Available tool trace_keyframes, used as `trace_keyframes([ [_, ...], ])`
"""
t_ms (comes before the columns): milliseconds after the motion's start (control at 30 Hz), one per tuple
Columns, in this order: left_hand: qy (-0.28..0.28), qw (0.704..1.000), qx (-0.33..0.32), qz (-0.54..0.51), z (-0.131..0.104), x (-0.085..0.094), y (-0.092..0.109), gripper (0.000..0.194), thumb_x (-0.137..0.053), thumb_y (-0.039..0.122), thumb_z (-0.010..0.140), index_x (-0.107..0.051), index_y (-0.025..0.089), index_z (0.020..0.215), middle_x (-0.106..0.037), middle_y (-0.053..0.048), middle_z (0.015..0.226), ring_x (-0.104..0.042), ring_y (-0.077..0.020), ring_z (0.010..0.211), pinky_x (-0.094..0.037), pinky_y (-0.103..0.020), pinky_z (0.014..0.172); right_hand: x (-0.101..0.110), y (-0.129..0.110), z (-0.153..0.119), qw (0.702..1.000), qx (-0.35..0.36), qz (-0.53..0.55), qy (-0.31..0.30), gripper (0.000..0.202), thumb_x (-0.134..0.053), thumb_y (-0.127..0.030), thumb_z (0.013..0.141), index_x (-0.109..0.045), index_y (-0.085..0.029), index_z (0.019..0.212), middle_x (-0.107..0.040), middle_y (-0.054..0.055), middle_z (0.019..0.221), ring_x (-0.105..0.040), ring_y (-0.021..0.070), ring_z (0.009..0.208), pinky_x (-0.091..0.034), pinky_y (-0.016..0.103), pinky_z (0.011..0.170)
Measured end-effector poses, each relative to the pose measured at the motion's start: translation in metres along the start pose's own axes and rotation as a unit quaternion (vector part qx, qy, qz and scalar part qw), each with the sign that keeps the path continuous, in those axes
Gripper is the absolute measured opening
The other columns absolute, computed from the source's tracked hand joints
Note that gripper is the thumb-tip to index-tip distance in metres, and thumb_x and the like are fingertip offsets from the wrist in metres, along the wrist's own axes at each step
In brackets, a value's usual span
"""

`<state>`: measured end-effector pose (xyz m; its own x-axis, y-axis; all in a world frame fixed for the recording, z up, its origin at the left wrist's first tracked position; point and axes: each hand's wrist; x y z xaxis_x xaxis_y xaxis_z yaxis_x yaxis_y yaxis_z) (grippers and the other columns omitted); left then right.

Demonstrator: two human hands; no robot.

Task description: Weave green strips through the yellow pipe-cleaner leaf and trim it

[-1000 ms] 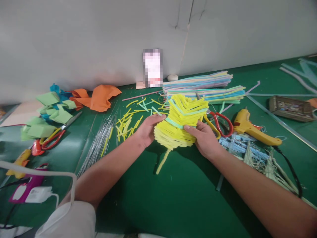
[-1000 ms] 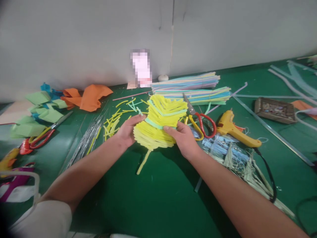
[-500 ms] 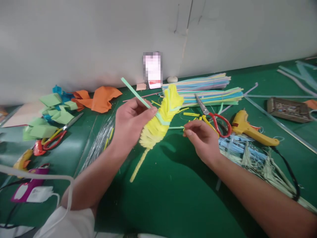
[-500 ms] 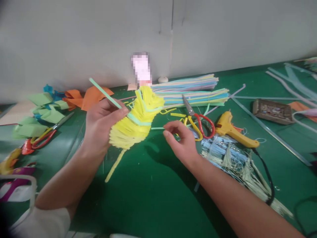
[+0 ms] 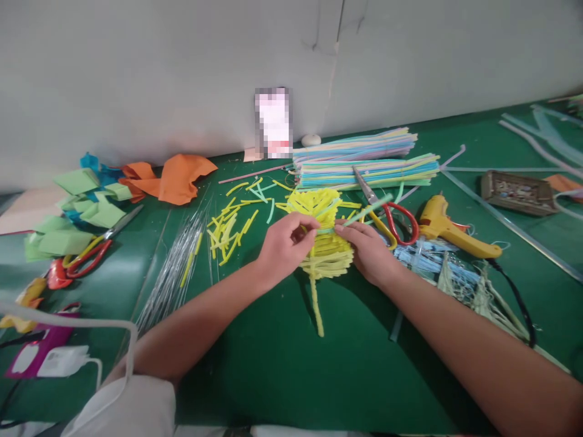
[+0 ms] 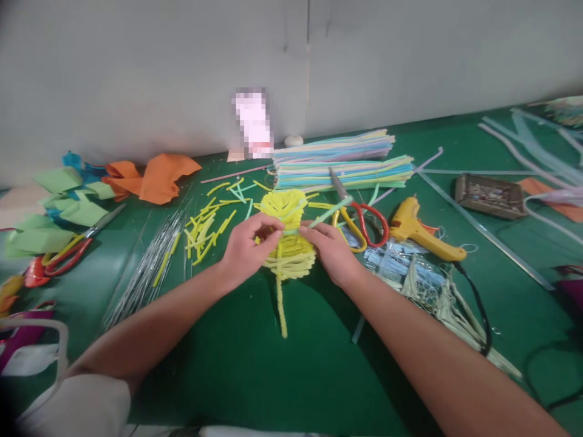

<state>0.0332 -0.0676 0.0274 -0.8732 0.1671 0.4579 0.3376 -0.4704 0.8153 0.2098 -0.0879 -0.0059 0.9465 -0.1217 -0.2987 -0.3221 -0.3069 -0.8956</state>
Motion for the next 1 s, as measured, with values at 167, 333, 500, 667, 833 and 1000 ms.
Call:
trace_keyframes([
  [167, -0.027, 0.986, -0.119, 0.111, -0.001, -0.002, -0.015, 0.011, -0.055, 0.019, 0.087, -0.065, 0.017, 0.09, -0.065, -0.006, 0.086, -0.06, -0.0142, 0.078, -0.048, -0.027, 0.069, 0.0, 0.0, 0.002, 1.0, -0.003, 0.025, 0.011, 0.03, -0.073, -0.034, 0.063, -0.073, -0.02, 0.09, -0.075, 0.003, 0.081, -0.07, 0.0259, 0.086, -0.053, 0.038, 0.079],
  [333, -0.034, 0.978, -0.138, 0.153, -0.001, -0.004, -0.023, 0.016, -0.052, 0.02, 0.089, -0.066, 0.018, 0.094, -0.068, -0.007, 0.09, -0.063, -0.0167, 0.087, -0.05, -0.029, 0.076, 0.005, 0.006, 0.005, 0.999, 0.027, -0.045, 0.006, 0.031, -0.069, -0.035, 0.068, -0.074, -0.022, 0.096, -0.075, 0.003, 0.085, -0.069, 0.0259, 0.087, -0.052, 0.039, 0.079],
  [500, -0.062, 0.972, -0.13, 0.188, -0.001, -0.007, -0.031, 0.021, -0.051, 0.021, 0.09, -0.069, 0.02, 0.1, -0.068, -0.007, 0.093, -0.063, -0.0175, 0.088, -0.05, -0.029, 0.075, 0.007, 0.0, 0.003, 0.953, 0.128, -0.257, 0.096, 0.022, -0.066, -0.043, 0.074, -0.074, -0.023, 0.078, -0.075, 0.005, 0.1, -0.066, 0.0275, 0.095, -0.048, 0.043, 0.087],
  [667, -0.113, 0.958, -0.12, 0.234, -0.001, -0.011, -0.035, 0.024, -0.05, 0.019, 0.088, -0.07, 0.02, 0.1, -0.067, -0.005, 0.09, -0.063, -0.0169, 0.083, -0.046, -0.027, 0.068, 0.004, -0.008, -0.001, 0.907, 0.137, -0.379, 0.122, 0.023, -0.062, -0.038, 0.075, -0.074, -0.022, 0.085, -0.074, 0.006, 0.088, -0.065, 0.0262, 0.078, -0.047, 0.042, 0.073],
  [833, -0.135, 0.955, -0.105, 0.244, 0.0, -0.01, -0.036, 0.024, -0.049, 0.019, 0.087, -0.07, 0.019, 0.098, -0.066, -0.005, 0.093, -0.062, -0.0166, 0.081, -0.045, -0.027, 0.065, 0.005, -0.005, -0.002, 0.899, 0.144, -0.398, 0.113, 0.023, -0.061, -0.037, 0.076, -0.073, -0.023, 0.089, -0.072, 0.005, 0.081, -0.061, 0.0217, 0.065, -0.045, 0.038, 0.063],
  [1000, -0.153, 0.949, -0.111, 0.252, 0.0, -0.009, -0.035, 0.027, -0.047, 0.018, 0.088, -0.069, 0.018, 0.103, -0.066, -0.006, 0.1, -0.062, -0.0168, 0.084, -0.045, -0.027, 0.067, 0.009, -0.002, -0.002, 0.858, 0.181, -0.465, 0.121, 0.018, -0.059, -0.032, 0.075, -0.072, -0.022, 0.084, -0.072, 0.007, 0.081, -0.062, 0.0228, 0.069, -0.045, 0.038, 0.067],
])
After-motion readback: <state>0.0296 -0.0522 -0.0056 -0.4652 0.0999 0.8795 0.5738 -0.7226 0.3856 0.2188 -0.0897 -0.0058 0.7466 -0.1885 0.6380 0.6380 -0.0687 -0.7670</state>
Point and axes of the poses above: each hand's wrist, its own z-axis towards the middle knuckle, its own x-axis out of the back of the hand, y = z × x
